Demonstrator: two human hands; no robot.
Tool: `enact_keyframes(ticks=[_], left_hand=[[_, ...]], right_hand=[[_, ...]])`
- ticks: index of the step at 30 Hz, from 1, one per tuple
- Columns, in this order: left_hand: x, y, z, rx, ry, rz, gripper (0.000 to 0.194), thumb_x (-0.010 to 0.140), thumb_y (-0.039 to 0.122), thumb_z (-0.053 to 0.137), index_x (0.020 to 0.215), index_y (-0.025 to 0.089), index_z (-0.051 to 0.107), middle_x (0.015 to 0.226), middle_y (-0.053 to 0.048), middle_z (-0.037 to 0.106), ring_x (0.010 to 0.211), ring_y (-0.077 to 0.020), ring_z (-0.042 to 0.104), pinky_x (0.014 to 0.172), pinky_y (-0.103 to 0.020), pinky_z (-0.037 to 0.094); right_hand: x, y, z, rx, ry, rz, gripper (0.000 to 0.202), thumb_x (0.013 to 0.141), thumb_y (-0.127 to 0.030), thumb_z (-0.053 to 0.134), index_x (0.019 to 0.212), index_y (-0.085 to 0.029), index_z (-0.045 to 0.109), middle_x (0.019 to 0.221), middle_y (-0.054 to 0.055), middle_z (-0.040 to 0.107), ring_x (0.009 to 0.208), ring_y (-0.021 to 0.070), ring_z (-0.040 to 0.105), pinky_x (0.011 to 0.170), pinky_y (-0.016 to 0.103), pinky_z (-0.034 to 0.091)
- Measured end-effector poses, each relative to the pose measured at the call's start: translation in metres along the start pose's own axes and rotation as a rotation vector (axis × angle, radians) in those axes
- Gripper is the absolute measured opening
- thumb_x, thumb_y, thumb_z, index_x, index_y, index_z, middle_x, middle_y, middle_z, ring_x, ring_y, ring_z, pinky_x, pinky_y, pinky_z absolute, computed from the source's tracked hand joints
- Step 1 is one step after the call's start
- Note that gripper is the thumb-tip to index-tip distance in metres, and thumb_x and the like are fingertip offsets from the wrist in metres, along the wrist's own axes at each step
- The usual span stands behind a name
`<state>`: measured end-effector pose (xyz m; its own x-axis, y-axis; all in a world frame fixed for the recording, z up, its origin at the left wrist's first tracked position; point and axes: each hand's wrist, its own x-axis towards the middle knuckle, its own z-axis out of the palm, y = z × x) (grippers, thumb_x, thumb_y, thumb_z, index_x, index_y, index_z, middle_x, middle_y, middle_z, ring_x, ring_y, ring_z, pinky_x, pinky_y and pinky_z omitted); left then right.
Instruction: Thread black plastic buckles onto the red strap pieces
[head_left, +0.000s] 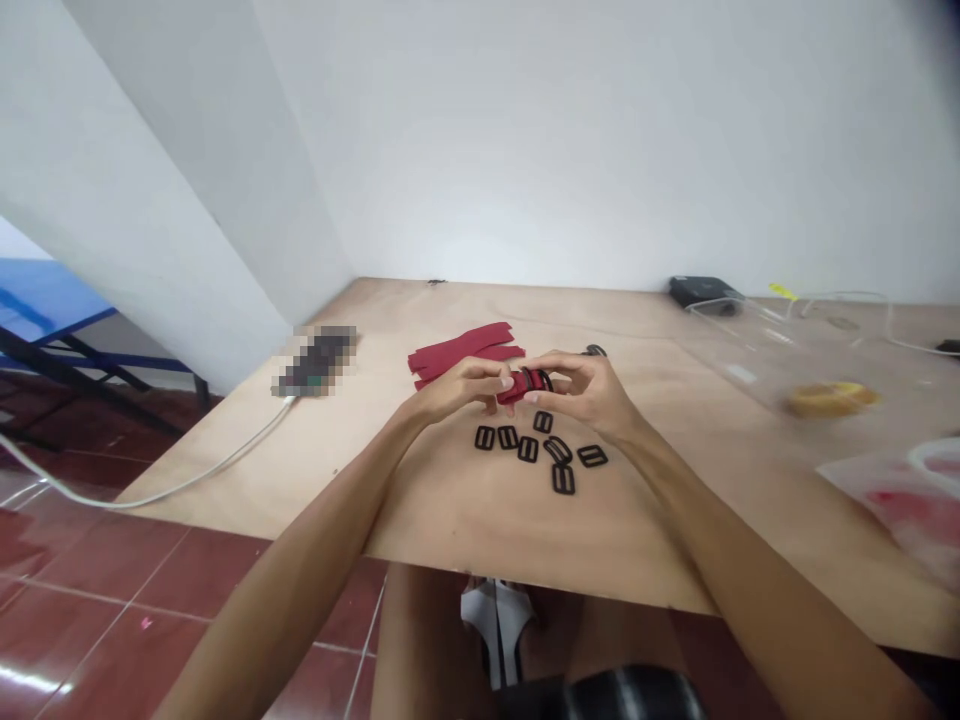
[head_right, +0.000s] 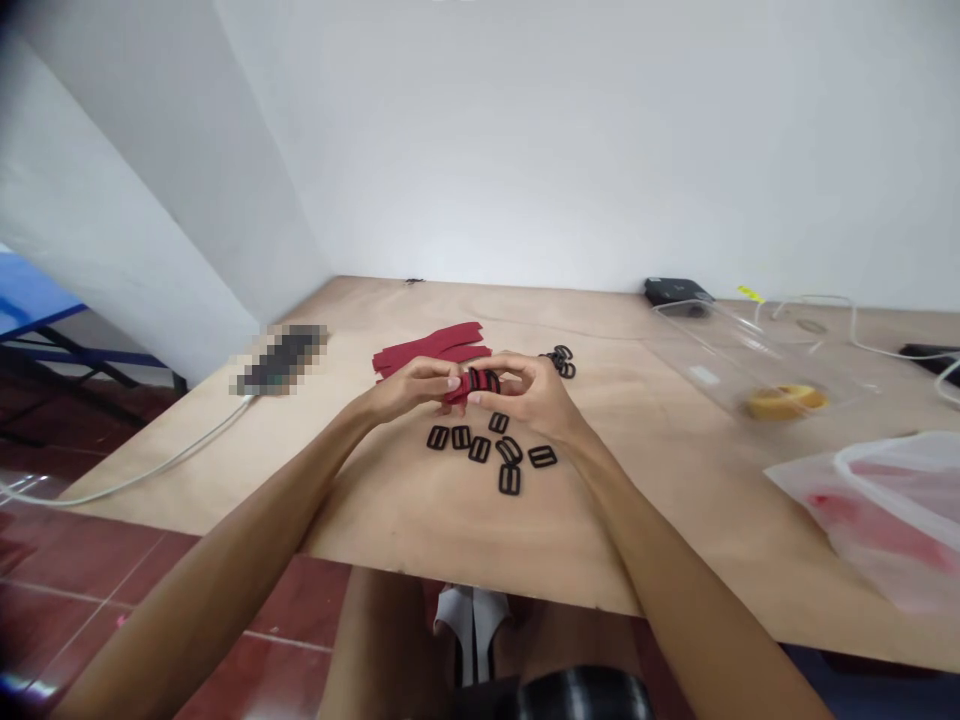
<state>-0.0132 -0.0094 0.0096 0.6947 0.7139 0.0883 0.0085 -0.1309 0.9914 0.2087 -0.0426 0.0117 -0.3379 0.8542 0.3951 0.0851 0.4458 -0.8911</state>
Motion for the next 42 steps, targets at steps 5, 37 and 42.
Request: enact_keyframes(ticks=[5,37,42], left_hand=[[-0.001,0.004,0.002,0.063,-0.017,0.01,0.038,0.08,0.05,0.073,0.078,0.012,0.064,0.07,-0.003,0.063,0.064,-0.0122,0.057,0.064,-0.026,0.045],[0.0,0.0,-0.006,0.077,0.066,-0.086,0.034,0.075,0.046,0.078,0.08,0.012,0.073,0.071,-0.004,0.065,0.062,-0.0103,0.054,0.06,-0.025,0.042],[0.001,0.001,0.0,0.125,0.198,0.0,0.036,0.076,0.047,0.077,0.081,0.011,0.073,0.073,-0.005,0.065,0.063,-0.0107,0.054,0.061,-0.024,0.044]], right_hand=[[-0.002,-0.008,0.003,0.015,-0.068,0.004,0.038,0.075,-0.038,0.081,0.108,-0.021,0.075,0.113,0.01,0.071,0.104,0.0282,0.068,0.09,0.043,0.056],[-0.001,0.005,0.009,-0.273,0.019,-0.137,0.027,0.077,-0.036,0.08,0.103,-0.026,0.078,0.111,0.008,0.069,0.106,0.0264,0.065,0.095,0.041,0.051],[0.0,0.006,0.011,-0.334,0.138,-0.112,0.028,0.078,-0.037,0.079,0.104,-0.026,0.078,0.098,0.006,0.072,0.094,0.0256,0.067,0.087,0.04,0.054]])
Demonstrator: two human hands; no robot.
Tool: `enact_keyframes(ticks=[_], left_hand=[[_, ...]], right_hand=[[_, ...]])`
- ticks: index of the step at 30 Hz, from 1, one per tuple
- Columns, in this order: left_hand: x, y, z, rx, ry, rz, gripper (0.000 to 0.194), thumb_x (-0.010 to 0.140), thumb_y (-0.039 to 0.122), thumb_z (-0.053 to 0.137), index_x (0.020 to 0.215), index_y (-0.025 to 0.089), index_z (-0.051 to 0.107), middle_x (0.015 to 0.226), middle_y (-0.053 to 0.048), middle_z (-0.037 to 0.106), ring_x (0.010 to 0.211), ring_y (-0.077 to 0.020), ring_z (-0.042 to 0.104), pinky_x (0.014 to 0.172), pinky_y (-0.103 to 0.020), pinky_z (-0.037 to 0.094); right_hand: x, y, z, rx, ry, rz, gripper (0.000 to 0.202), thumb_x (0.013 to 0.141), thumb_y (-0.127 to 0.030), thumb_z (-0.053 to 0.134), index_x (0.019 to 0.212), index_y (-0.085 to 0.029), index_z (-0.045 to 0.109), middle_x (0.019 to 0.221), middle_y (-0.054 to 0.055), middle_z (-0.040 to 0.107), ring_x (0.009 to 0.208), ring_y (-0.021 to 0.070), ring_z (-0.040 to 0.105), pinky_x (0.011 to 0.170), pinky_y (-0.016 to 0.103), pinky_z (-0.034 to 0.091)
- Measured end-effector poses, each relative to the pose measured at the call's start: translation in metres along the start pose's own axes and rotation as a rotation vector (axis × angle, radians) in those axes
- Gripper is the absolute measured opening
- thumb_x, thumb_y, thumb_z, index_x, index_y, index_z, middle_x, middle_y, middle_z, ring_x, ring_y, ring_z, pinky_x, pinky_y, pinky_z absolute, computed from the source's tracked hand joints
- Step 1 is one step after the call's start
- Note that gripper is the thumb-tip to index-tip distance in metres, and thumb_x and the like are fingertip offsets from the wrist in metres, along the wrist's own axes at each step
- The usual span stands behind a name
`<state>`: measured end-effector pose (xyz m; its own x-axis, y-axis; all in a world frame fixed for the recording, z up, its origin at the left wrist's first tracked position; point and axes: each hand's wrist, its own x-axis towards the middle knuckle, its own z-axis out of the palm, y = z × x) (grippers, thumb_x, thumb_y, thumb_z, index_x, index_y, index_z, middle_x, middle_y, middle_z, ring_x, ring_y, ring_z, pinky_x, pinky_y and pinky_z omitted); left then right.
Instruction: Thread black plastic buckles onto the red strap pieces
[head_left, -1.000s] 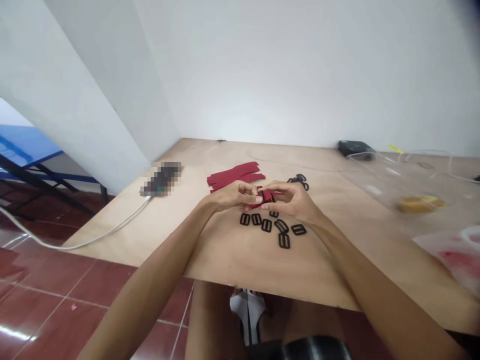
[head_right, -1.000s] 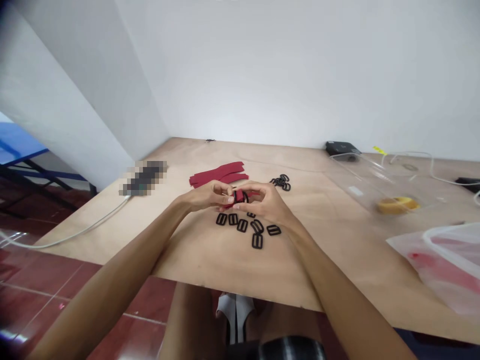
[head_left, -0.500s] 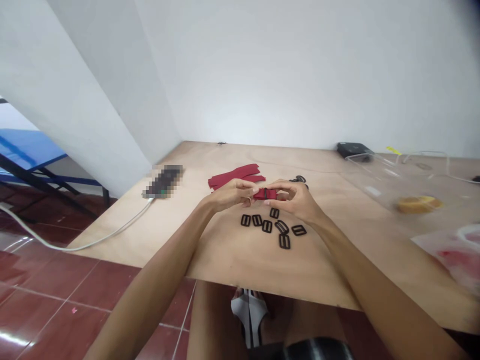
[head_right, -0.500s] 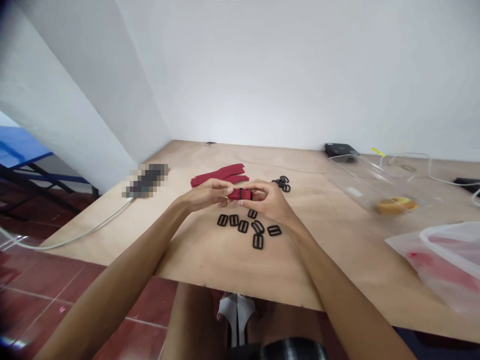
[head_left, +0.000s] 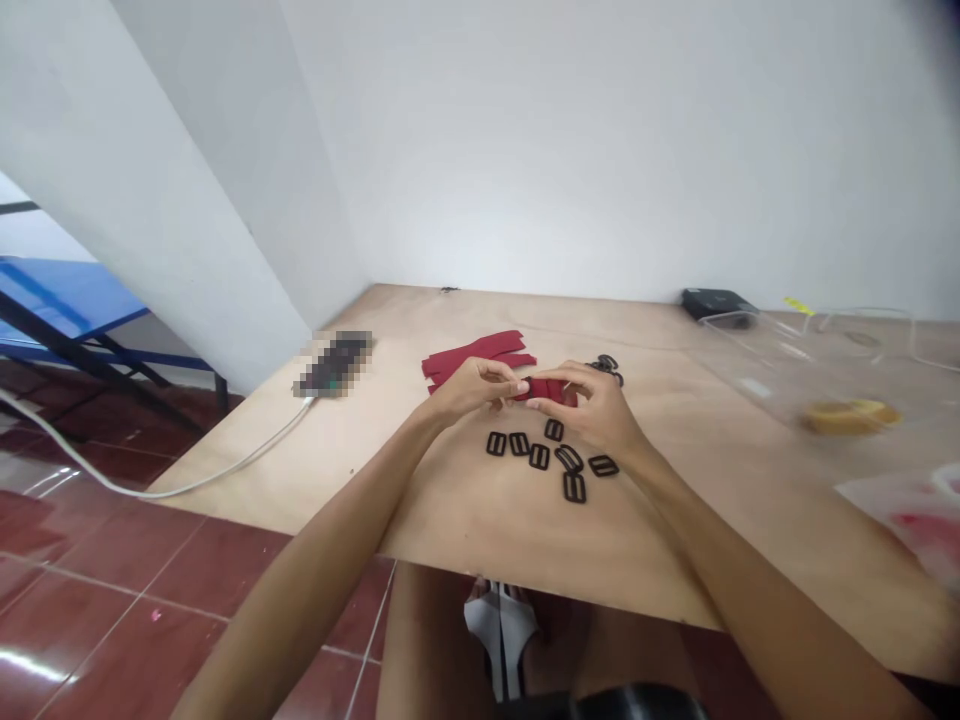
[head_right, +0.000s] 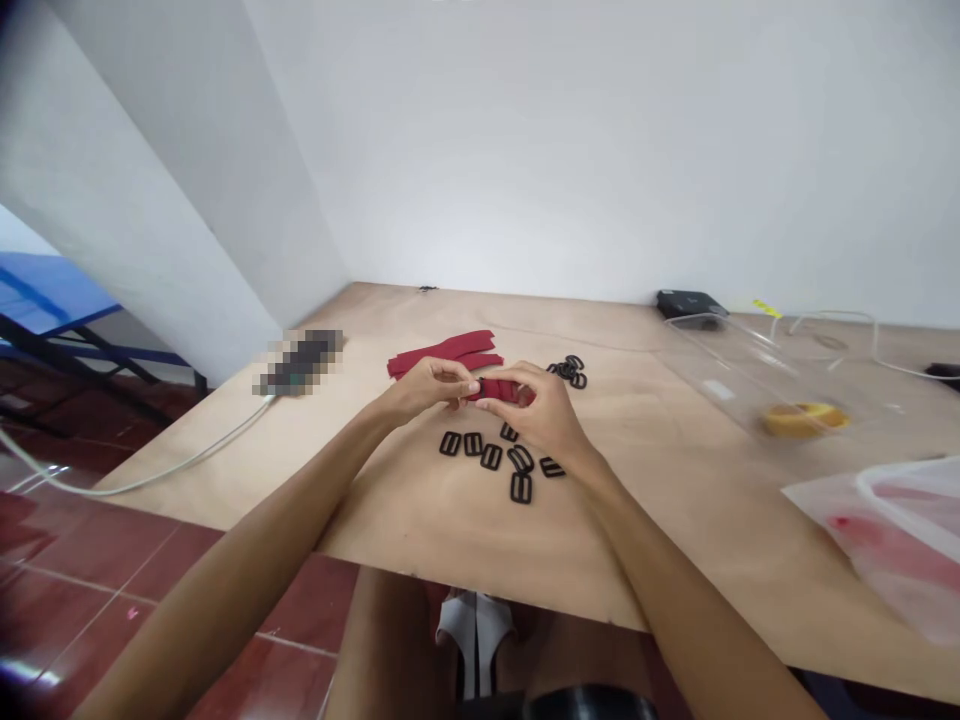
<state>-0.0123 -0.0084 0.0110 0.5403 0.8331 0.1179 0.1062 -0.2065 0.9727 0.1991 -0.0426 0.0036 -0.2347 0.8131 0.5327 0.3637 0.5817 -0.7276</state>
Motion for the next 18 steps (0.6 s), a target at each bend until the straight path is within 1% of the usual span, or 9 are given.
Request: enact_keyframes(ticks=[2,4,6,8,9,11,13,15,18], left_hand=[[0.001,-0.001,0.004,0.024,0.043,0.02,0.037,0.077,0.047,0.076,0.078,0.01,0.072,0.073,-0.005,0.065,0.063,-0.0108,0.054,0.059,-0.024,0.044],[0.002,-0.002,0.008,0.032,0.071,0.072,0.035,0.078,0.045,0.075,0.084,0.012,0.071,0.08,-0.006,0.066,0.067,-0.0121,0.057,0.061,-0.025,0.045],[0.003,-0.003,0.012,0.068,0.084,0.171,0.035,0.076,0.041,0.078,0.098,0.015,0.071,0.1,-0.009,0.068,0.083,-0.016,0.063,0.066,-0.025,0.047],[0.003,-0.003,0.013,0.16,0.088,0.274,0.041,0.074,0.037,0.081,0.108,0.018,0.071,0.117,-0.011,0.066,0.099,-0.0202,0.062,0.072,-0.026,0.048],[0.003,-0.002,0.013,0.215,0.093,0.308,0.041,0.074,0.037,0.081,0.11,0.019,0.071,0.12,-0.012,0.065,0.103,-0.0213,0.062,0.074,-0.026,0.048],[0.002,0.001,0.012,0.291,0.117,0.334,0.039,0.076,0.038,0.079,0.109,0.017,0.072,0.118,-0.013,0.067,0.099,-0.0215,0.063,0.075,-0.028,0.048],[0.001,0.004,0.01,0.328,0.153,0.343,0.034,0.08,0.038,0.076,0.105,0.016,0.073,0.115,-0.014,0.068,0.095,-0.0211,0.064,0.076,-0.029,0.049],[0.0,0.004,0.007,0.35,0.17,0.356,0.027,0.084,0.036,0.072,0.101,0.015,0.073,0.113,-0.014,0.07,0.098,-0.022,0.064,0.077,-0.03,0.049],[0.001,0.0,0.005,0.382,0.149,0.337,0.023,0.088,0.035,0.065,0.098,0.016,0.072,0.11,-0.012,0.071,0.099,-0.0216,0.064,0.078,-0.029,0.048]], right_hand=[[0.0,0.003,0.001,0.105,-0.009,0.068,0.026,0.079,-0.04,0.077,0.099,-0.023,0.077,0.096,0.007,0.074,0.088,0.0246,0.069,0.079,0.038,0.056],[0.0,0.007,0.003,0.241,-0.004,0.157,0.028,0.078,-0.042,0.078,0.095,-0.02,0.075,0.088,0.007,0.074,0.075,0.0218,0.069,0.067,0.035,0.057],[0.001,0.009,0.004,0.364,-0.002,0.248,0.034,0.073,-0.044,0.081,0.092,-0.018,0.072,0.079,0.005,0.073,0.063,0.0178,0.066,0.057,0.031,0.055],[0.002,0.009,0.002,0.45,-0.014,0.32,0.037,0.069,-0.045,0.084,0.091,-0.017,0.07,0.076,0.004,0.072,0.058,0.0154,0.063,0.054,0.03,0.053],[0.003,0.008,0.0,0.476,-0.019,0.349,0.038,0.067,-0.044,0.085,0.089,-0.017,0.07,0.075,0.004,0.072,0.057,0.0147,0.062,0.054,0.029,0.053],[0.006,0.007,-0.006,0.518,0.019,0.407,0.037,0.063,-0.042,0.087,0.082,-0.017,0.069,0.07,0.003,0.07,0.054,0.0132,0.059,0.05,0.028,0.049],[0.009,0.009,-0.014,0.544,0.118,0.456,0.035,0.057,-0.038,0.09,0.075,-0.017,0.067,0.064,0.001,0.066,0.049,0.0111,0.054,0.045,0.025,0.042],[0.011,0.013,-0.019,0.542,0.2,0.485,0.035,0.053,-0.035,0.09,0.071,-0.017,0.066,0.06,-0.001,0.063,0.047,0.0097,0.05,0.042,0.024,0.036],[0.011,0.021,-0.022,0.465,0.153,0.501,0.032,0.057,-0.035,0.087,0.073,-0.017,0.066,0.056,-0.001,0.061,0.046,0.0101,0.049,0.043,0.024,0.036]])
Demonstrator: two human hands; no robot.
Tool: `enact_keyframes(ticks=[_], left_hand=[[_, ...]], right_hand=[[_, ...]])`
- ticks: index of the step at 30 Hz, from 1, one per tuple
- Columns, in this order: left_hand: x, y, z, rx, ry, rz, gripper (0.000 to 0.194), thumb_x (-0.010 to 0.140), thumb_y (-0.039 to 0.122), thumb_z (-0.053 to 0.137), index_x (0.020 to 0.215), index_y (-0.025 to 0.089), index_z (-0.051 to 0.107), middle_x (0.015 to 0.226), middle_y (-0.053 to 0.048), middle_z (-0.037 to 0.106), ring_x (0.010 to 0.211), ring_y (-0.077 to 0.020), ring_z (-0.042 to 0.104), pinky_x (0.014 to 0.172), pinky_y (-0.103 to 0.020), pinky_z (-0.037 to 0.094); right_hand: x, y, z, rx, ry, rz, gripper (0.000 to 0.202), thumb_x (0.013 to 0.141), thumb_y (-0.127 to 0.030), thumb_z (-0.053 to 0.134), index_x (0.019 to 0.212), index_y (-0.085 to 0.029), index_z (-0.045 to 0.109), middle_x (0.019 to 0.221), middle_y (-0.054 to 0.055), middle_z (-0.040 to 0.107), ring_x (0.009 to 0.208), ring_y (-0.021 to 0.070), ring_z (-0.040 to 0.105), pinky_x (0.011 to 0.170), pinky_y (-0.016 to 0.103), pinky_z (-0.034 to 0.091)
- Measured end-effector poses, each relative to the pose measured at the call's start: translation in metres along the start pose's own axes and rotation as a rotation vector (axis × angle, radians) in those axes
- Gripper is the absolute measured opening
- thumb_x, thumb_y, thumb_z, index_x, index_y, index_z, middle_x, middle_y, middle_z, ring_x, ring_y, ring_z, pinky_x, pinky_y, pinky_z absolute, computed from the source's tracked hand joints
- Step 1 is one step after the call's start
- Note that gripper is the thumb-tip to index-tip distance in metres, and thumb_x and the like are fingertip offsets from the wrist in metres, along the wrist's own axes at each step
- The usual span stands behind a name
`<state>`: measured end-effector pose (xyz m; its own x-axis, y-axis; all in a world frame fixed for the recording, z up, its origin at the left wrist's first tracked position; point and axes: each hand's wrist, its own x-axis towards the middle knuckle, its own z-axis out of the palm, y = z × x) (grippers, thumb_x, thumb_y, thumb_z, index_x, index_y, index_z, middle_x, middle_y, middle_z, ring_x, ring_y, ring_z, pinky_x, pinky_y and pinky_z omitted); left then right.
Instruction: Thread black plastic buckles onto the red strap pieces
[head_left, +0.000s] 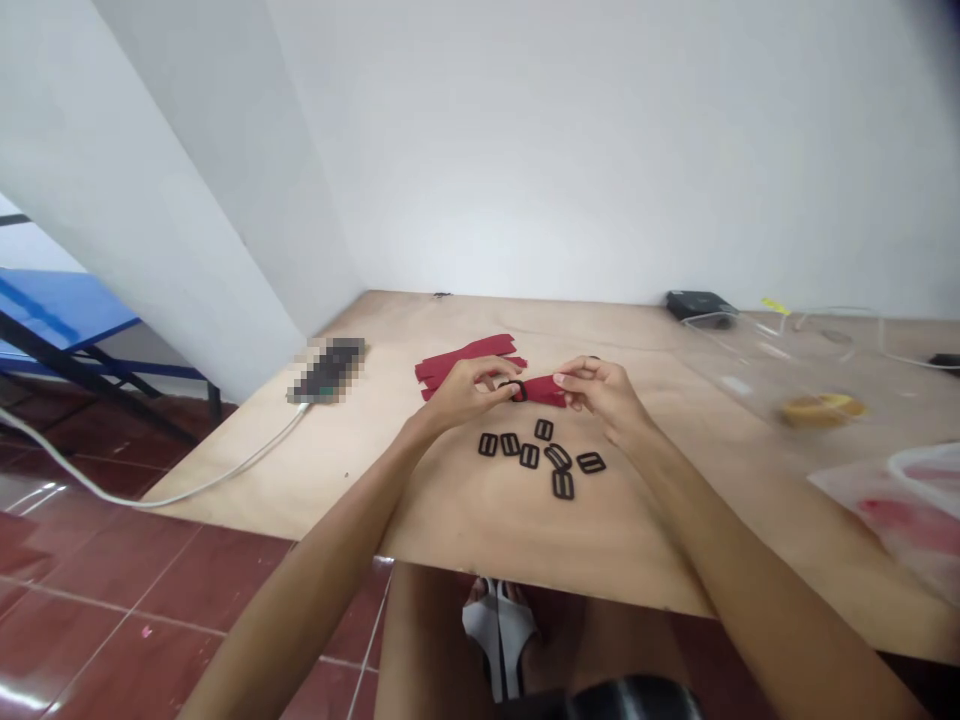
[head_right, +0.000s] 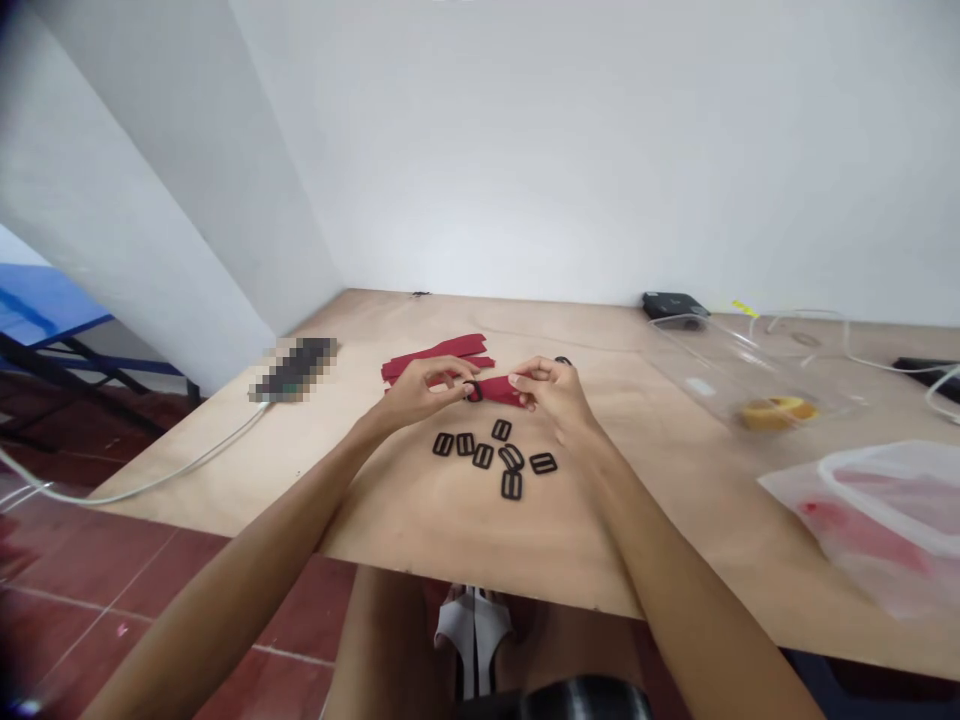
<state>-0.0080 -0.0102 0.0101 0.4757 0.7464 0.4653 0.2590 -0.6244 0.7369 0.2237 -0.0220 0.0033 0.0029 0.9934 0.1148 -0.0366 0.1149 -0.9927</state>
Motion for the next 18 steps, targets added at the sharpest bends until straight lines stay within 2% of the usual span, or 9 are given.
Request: enact_keyframes(ticks=[4,7,9,11,13,14,15,16,18], left_hand=[[0.001,-0.012,0.005,0.161,-0.054,-0.045,0.021,0.09,0.033,0.06,0.097,0.017,0.071,0.092,-0.007,0.072,0.076,-0.017,0.061,0.069,-0.028,0.044],[-0.002,-0.016,-0.007,0.353,-0.064,-0.095,0.02,0.089,0.032,0.059,0.095,0.018,0.072,0.085,-0.006,0.07,0.072,-0.0187,0.059,0.069,-0.03,0.043],[-0.008,-0.016,-0.033,0.503,0.038,-0.193,0.023,0.09,0.036,0.057,0.098,0.019,0.071,0.092,-0.009,0.071,0.082,-0.0232,0.062,0.077,-0.034,0.044],[-0.02,-0.018,-0.072,0.733,0.278,-0.353,0.03,0.091,0.038,0.055,0.108,0.018,0.067,0.107,-0.014,0.068,0.105,-0.0306,0.059,0.09,-0.041,0.043],[-0.035,-0.023,-0.115,0.942,0.406,-0.605,0.055,0.084,0.047,0.062,0.128,0.014,0.056,0.129,-0.022,0.058,0.125,-0.0418,0.046,0.1,-0.053,0.036],[-0.043,-0.027,-0.134,0.986,0.414,-0.758,0.071,0.082,0.053,0.064,0.136,0.01,0.048,0.136,-0.027,0.051,0.129,-0.0468,0.041,0.101,-0.059,0.034],[-0.051,-0.03,-0.151,0.983,0.367,-0.891,0.084,0.079,0.059,0.065,0.141,0.007,0.041,0.14,-0.031,0.046,0.131,-0.0508,0.038,0.1,-0.063,0.032],[-0.058,-0.034,-0.163,0.946,0.267,-0.995,0.094,0.077,0.062,0.065,0.144,0.004,0.034,0.142,-0.034,0.043,0.132,-0.0535,0.036,0.1,-0.064,0.032],[-0.073,-0.038,-0.176,0.906,0.189,-1.068,0.096,0.077,0.063,0.064,0.144,0.002,0.033,0.141,-0.033,0.045,0.132,-0.0517,0.039,0.1,-0.059,0.036]], right_hand=[[0.0,0.012,-0.003,-0.365,-0.05,-0.065,0.019,0.066,-0.031,0.078,0.071,-0.017,0.067,0.061,0.003,0.066,0.049,0.0132,0.054,0.048,0.027,0.042],[-0.001,0.016,-0.007,-0.695,-0.073,-0.15,0.009,0.067,-0.025,0.074,0.065,-0.018,0.068,0.068,0.005,0.071,0.061,0.0172,0.062,0.056,0.028,0.046],[-0.001,0.015,-0.01,-0.829,-0.049,-0.15,0.008,0.068,-0.025,0.073,0.064,-0.019,0.069,0.069,0.005,0.072,0.065,0.0189,0.064,0.059,0.029,0.046],[-0.001,0.013,-0.012,-0.901,0.003,-0.13,0.009,0.069,-0.026,0.071,0.063,-0.02,0.068,0.069,0.005,0.072,0.067,0.0199,0.065,0.06,0.029,0.045],[-0.001,0.009,-0.013,-0.922,0.057,-0.132,0.01,0.071,-0.025,0.069,0.062,-0.02,0.068,0.07,0.005,0.072,0.068,0.0205,0.065,0.062,0.03,0.045],[-0.001,0.008,-0.012,-0.916,0.071,-0.137,0.011,0.072,-0.025,0.068,0.062,-0.02,0.067,0.07,0.005,0.073,0.069,0.0207,0.065,0.063,0.03,0.045],[-0.001,0.006,-0.012,-0.901,0.078,-0.142,0.011,0.072,-0.025,0.067,0.062,-0.02,0.067,0.07,0.005,0.073,0.069,0.0207,0.065,0.063,0.03,0.045],[-0.001,0.005,-0.011,-0.885,0.079,-0.149,0.012,0.073,-0.025,0.067,0.062,-0.02,0.067,0.07,0.005,0.073,0.068,0.0207,0.065,0.064,0.03,0.045],[-0.002,0.004,-0.009,-0.865,0.066,-0.165,0.013,0.073,-0.027,0.066,0.063,-0.02,0.067,0.07,0.006,0.073,0.067,0.0211,0.065,0.064,0.03,0.046]])
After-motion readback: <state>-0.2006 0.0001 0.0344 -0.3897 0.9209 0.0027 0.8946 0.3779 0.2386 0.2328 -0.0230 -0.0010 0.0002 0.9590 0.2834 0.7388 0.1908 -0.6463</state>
